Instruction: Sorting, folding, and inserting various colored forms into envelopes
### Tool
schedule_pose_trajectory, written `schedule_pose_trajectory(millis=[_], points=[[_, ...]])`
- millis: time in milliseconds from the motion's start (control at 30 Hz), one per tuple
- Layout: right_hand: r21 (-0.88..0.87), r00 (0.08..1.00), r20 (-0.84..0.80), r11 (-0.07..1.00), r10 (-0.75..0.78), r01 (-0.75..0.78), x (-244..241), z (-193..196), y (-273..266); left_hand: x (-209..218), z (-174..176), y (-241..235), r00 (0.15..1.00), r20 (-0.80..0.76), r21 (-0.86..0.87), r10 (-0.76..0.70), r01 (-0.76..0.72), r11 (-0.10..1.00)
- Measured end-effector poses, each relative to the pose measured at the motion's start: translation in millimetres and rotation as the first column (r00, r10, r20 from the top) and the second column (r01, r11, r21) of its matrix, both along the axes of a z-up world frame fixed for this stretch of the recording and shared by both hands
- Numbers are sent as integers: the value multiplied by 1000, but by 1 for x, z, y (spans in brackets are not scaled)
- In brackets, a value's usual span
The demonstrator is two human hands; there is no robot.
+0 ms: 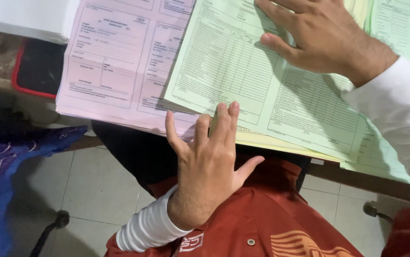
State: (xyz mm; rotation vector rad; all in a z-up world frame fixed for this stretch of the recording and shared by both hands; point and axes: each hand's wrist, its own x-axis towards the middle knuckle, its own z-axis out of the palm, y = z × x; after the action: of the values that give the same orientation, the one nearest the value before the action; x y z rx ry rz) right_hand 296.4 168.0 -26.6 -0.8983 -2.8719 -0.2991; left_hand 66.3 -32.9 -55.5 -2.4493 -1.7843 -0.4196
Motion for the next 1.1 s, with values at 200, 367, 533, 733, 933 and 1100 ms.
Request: schedule_pose_trajectory(millis=[200,367,533,733,933,1100], points=[[-378,891,19,822,-453,426,45,35,-27,-10,12,15,996,33,-5,-81,81,997],[-510,687,163,535,-708,673,70,33,-29,-12,25,28,987,42,21,-156,155,988],[-610,608,213,382,-765,694,72,38,-27,-9,26,28,991,-18,65,-132,133,989],[-695,610,127,368,-782,617,71,35,-30,-7,35,17,987,-11,121,-161,161,979],[-709,590,140,335,-795,621,82,20,-26,-7,32,12,982,57,158,-179,169,973],[-774,595,81,326,-800,543,86,27,-33,-7,33,11,975,81,173,-205,189,967]])
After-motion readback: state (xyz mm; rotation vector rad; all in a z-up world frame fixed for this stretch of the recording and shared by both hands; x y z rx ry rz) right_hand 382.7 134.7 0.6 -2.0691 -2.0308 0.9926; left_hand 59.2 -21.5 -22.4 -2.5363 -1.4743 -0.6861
